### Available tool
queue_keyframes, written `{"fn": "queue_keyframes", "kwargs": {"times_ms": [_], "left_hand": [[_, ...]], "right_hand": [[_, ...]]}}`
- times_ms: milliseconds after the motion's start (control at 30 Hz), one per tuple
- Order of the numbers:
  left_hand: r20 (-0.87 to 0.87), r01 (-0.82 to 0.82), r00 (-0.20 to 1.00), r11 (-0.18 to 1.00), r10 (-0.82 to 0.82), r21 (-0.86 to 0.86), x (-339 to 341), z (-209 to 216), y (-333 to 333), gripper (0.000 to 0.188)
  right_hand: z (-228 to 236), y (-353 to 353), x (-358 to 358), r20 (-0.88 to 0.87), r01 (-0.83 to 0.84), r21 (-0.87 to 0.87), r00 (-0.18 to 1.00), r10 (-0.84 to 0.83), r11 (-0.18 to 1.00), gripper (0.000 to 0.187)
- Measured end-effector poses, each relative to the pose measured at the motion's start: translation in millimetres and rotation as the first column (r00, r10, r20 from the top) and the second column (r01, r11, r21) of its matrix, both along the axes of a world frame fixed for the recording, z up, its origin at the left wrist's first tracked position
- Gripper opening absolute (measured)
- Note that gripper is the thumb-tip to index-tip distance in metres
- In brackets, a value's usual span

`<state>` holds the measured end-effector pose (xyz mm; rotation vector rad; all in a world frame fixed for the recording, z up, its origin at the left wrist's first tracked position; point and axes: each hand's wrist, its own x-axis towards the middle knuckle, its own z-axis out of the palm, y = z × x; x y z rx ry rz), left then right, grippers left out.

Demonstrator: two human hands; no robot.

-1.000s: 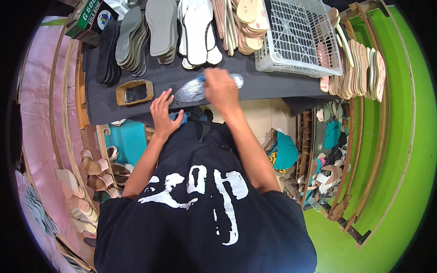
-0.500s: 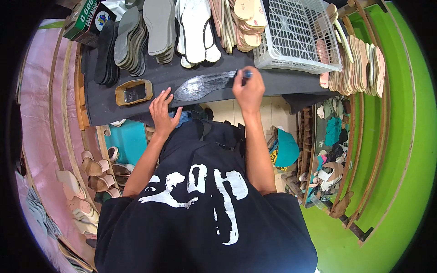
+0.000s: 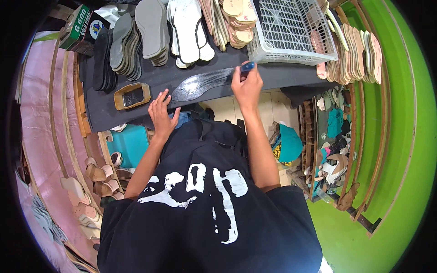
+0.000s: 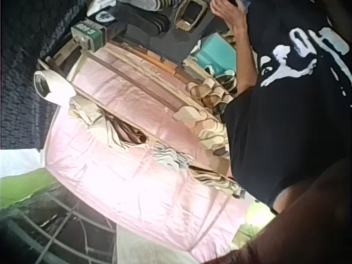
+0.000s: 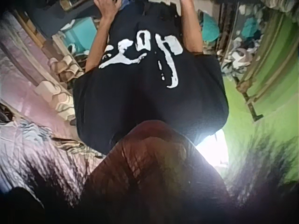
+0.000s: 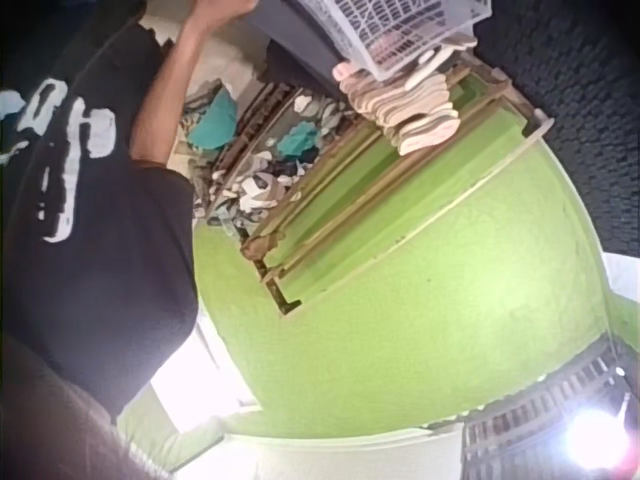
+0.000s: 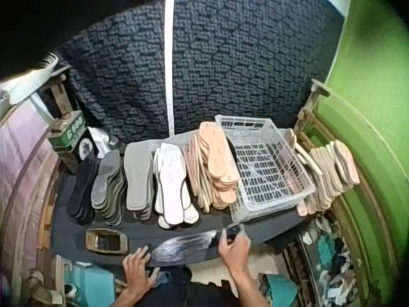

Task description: Applying glue to shoe soles using a brush in a manufacturing setting.

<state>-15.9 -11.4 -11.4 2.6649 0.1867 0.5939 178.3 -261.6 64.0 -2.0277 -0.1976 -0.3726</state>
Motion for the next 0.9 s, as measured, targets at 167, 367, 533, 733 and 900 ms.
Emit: {"fn": "queue_keyframes", "kwargs": {"times_ms": [167,367,533,733,900], "left_hand": [[0.002,0.009,1.000,1.000,-0.009,0.013,2.0,-3.5,0.4,0.060],[0.034,0.015,0.999,1.000,-0.016,0.020,2.6,-7.5,2.8,0.061],[0.045,-0.009,0.999,0.999,0.007,0.031,1.4,-9.5,2.6,0.062],[0.071,-0.027,0.997,0.999,0.024,0.045,2.8,-11.7,-0.6,0.063],[0.046,0.022,0.999,0.998,-0.025,0.059,0.1,-13.7,7.1,0.064]], "right_hand": [[-0.8,13.7,-23.9,0.249,-0.202,-0.463,0.905,0.345,0.863,0.032],[-3.1,72.8,-74.3,-0.074,-0.524,0.095,0.844,0.531,0.846,0.021],[-7.6,17.6,-26.2,-0.128,-0.041,0.145,0.990,0.060,0.989,0.018],[-3.0,9.3,-38.5,0.249,-0.206,-0.431,0.909,0.335,0.878,0.036],[-1.1,80.2,-74.9,0.046,-0.543,-0.063,0.836,0.546,0.837,0.019]]}}
